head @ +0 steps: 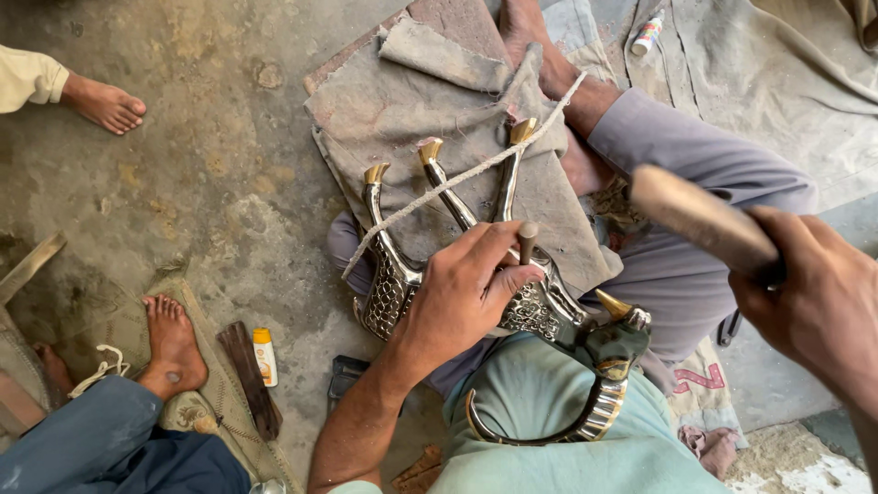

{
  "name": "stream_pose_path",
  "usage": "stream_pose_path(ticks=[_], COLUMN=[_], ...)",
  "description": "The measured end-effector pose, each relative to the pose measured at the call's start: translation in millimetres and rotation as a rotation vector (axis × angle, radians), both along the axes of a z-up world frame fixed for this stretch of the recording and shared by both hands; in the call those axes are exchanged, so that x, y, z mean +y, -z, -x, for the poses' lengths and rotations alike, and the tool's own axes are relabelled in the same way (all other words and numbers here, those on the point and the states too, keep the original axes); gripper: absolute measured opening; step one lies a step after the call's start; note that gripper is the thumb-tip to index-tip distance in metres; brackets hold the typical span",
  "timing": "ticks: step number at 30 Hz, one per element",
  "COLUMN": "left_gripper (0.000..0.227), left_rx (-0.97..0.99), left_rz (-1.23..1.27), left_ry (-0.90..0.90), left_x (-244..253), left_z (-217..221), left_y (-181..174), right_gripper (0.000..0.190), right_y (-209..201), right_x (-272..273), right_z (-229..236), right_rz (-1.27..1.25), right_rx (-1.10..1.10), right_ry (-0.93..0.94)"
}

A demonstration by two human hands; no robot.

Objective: The person sits on the floor and repeatedly strikes a metal animal-shaped object with a hammer and chisel to shape or emboss its surface. The object is held steady on a cloth-covered block while the person works on different sections.

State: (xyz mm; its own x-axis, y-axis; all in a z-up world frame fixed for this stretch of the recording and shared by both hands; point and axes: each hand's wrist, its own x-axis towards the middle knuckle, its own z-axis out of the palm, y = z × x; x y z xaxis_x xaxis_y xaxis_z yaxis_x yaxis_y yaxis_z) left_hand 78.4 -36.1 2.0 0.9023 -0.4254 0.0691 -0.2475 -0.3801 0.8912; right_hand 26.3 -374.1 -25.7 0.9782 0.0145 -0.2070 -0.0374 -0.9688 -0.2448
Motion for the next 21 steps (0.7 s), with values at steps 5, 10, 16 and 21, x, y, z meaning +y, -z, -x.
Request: stream_pose_path(ticks=[5,10,16,21], left_gripper=[0.041,0.043,0.041,0.044], left_rx=[0.176,0.152,0.138,0.165], left_rz=[-0.055,-0.074,-0.128,-0.109], left_ry=[-0.088,-0.105,-0.097,-0.094], left_x=[2,-3,-7,-7], left_z=[10,14,10,7], left_y=[11,8,6,3], right_gripper=[0.069,0.066,0.063,0.067], right_y=[-28,-63,-63,-44], right_x=[21,35,38,31], right_z=[-35,-63,-77,-88], right_rz=[-0.114,-0.167,-0.02,-0.16], right_rx=[0.157,0.022,0.264,0.238], right_ry=[0.033,-0.167,-0.006,-0.079])
